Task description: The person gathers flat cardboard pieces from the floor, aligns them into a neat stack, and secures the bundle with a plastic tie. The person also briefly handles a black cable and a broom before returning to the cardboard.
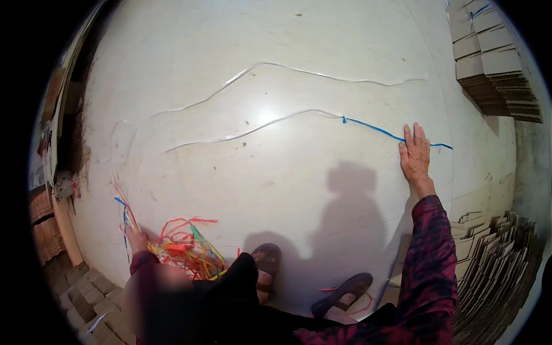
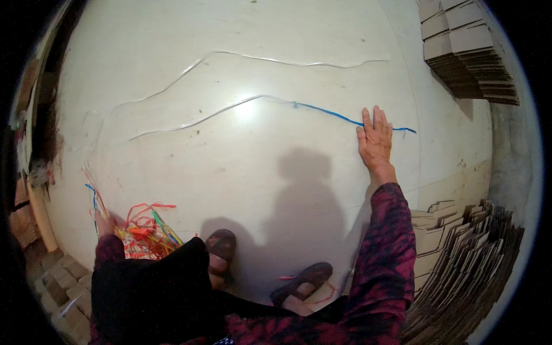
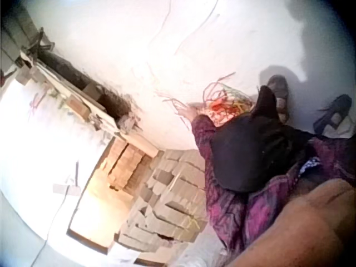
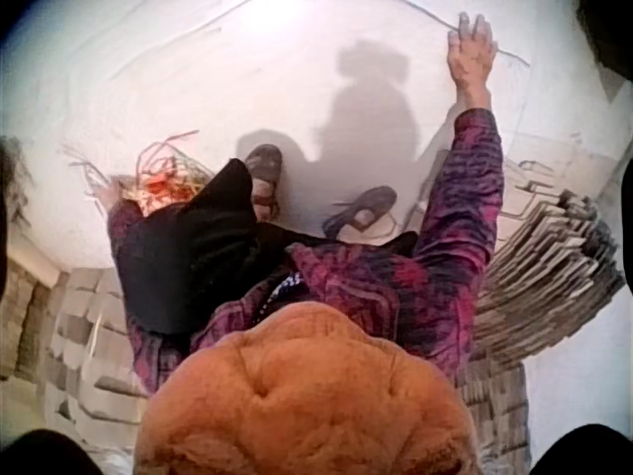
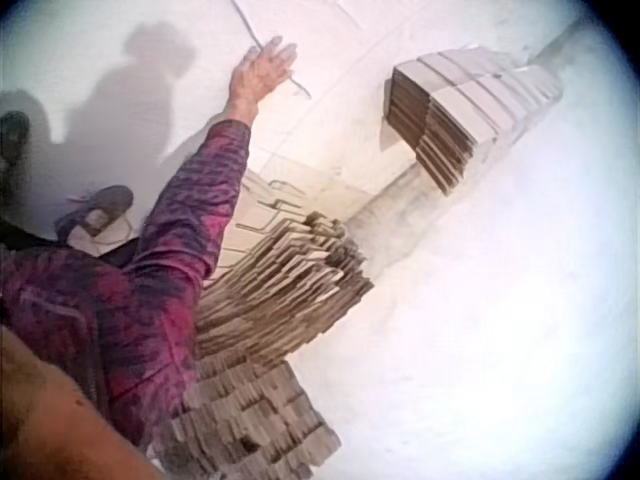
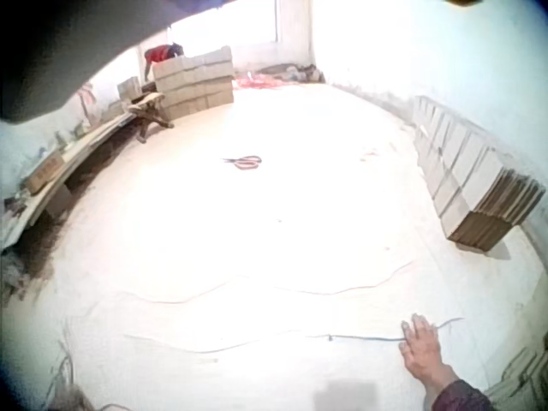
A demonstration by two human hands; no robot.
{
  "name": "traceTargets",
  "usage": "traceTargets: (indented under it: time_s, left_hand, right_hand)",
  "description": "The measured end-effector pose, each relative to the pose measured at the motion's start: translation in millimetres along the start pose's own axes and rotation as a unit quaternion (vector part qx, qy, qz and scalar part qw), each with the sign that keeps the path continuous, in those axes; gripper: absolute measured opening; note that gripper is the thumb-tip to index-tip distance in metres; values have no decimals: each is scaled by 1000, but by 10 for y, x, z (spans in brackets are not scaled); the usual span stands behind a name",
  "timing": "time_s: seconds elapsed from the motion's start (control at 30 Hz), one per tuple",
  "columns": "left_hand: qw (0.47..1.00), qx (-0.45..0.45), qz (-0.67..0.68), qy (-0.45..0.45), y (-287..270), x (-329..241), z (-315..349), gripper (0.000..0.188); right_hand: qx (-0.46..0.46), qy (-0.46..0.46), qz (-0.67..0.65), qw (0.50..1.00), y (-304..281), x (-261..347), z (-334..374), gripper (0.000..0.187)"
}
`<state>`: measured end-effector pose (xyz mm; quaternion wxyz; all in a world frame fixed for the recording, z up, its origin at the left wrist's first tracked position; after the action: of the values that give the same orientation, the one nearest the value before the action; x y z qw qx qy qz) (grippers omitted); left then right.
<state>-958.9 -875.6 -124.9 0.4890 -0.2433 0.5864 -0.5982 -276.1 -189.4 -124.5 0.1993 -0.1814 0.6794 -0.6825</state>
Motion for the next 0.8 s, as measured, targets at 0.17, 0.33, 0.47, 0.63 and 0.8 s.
traceTargets:
  time_s: [0.17, 0.33, 0.47, 0.63, 0.8]
  left_hand:
    - [928, -92, -170, -318, -234, 344, 699, 42]
    - [964, -72, 256, 32, 68, -2196, 340, 29]
    - [865, 79, 146, 474, 782, -4786, 518, 42]
    - [804, 30, 19, 594, 1568, -6250, 484, 52]
    - [802, 44, -131, 582, 2316, -6249, 409, 57]
  right_hand:
    - [16, -34, -1, 999, -388, 127, -27, 52]
    - [-54, -81, 10, 995, -1244, 60, 310, 54]
    - [29, -115, 53, 992, -1896, -66, 1057, 51]
    - [119, 0, 94, 988, -2745, -407, 2532, 48]
    - [167, 235, 98, 952, -3023, -379, 4768, 58]
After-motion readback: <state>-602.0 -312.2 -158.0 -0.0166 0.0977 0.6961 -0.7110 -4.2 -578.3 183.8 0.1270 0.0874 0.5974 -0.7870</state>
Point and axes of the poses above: each hand's wrist, its own z-axis away from the middle knuckle, its own y-axis out of the palm, x = y × z, the point moved 4 cm from there along -z, towards the middle knuckle, and after that the axes turned 3 degrees about y, right-handed, at the moved point
